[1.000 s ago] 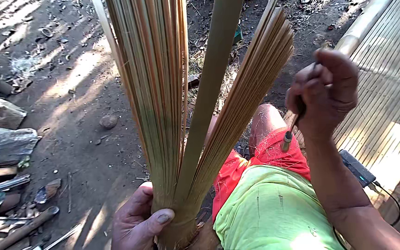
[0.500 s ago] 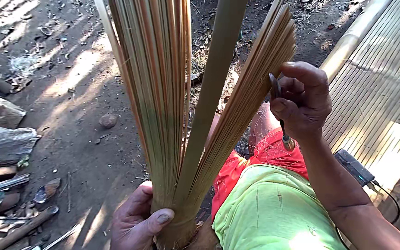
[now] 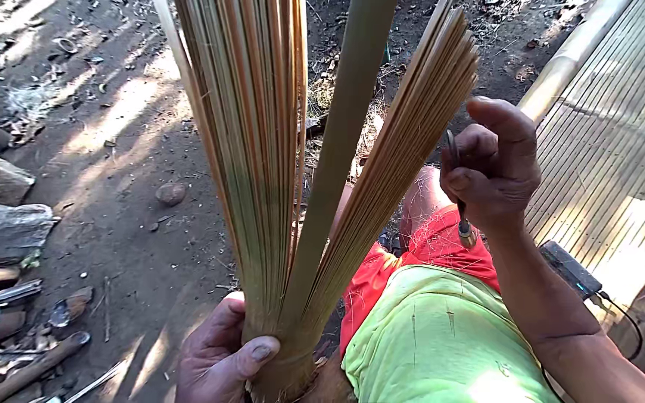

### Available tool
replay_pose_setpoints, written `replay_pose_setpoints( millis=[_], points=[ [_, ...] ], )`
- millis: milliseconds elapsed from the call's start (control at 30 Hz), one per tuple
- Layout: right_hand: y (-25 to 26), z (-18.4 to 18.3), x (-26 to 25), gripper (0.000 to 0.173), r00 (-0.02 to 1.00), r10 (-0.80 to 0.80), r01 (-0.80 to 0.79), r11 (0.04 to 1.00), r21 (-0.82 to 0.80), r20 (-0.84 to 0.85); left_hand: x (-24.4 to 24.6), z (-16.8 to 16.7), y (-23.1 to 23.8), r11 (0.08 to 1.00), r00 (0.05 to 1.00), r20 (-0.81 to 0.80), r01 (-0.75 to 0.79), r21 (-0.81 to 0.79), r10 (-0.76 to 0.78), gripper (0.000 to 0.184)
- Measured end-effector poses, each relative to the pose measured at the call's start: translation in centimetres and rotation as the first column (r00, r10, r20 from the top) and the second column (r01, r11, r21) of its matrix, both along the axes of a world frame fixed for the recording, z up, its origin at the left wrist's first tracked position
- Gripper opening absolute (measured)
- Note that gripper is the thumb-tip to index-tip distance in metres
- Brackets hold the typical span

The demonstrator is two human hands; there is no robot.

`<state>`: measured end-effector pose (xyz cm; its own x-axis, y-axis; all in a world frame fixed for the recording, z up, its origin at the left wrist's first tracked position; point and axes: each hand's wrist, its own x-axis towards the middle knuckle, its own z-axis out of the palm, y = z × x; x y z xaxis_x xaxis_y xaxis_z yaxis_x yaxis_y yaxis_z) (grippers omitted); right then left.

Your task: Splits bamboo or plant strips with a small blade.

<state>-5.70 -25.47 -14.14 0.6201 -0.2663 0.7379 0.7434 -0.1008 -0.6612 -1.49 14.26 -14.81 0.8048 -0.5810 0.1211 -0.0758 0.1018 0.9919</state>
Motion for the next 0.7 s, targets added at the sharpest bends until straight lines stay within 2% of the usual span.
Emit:
replay_pose_setpoints(
  millis=[67, 233, 567, 700],
  points=[
    [0.0, 0.1, 0.6, 0.056, 0.999, 0.029, -0.029, 1.000, -0.003, 0.033, 0.0, 0.1, 0.2, 1.000, 1.000, 0.002, 0.008, -0.007, -0.008, 0.044],
    [-0.5, 0.4, 0.9, 0.054, 0.997, -0.052, 0.060, 0.989, -0.139, 0.063, 0.5, -0.1, 0.5, 0.999, 1.000, -0.007, 0.021, -0.041, -0.021, 0.046],
    [-1.4, 1.2, 1.4, 0.034, 0.979, -0.119, 0.157, 0.958, -0.240, 0.165, 0.7, -0.4, 0.7, 0.997, 0.999, -0.019, 0.041, -0.061, -0.042, 0.047],
    [-1.6, 1.7, 0.4, 0.029, 0.975, -0.156, 0.184, 0.965, -0.185, 0.159, 0.8, -0.5, 0.9, 0.998, 0.999, -0.009, 0.045, -0.044, -0.045, 0.048]
  ],
)
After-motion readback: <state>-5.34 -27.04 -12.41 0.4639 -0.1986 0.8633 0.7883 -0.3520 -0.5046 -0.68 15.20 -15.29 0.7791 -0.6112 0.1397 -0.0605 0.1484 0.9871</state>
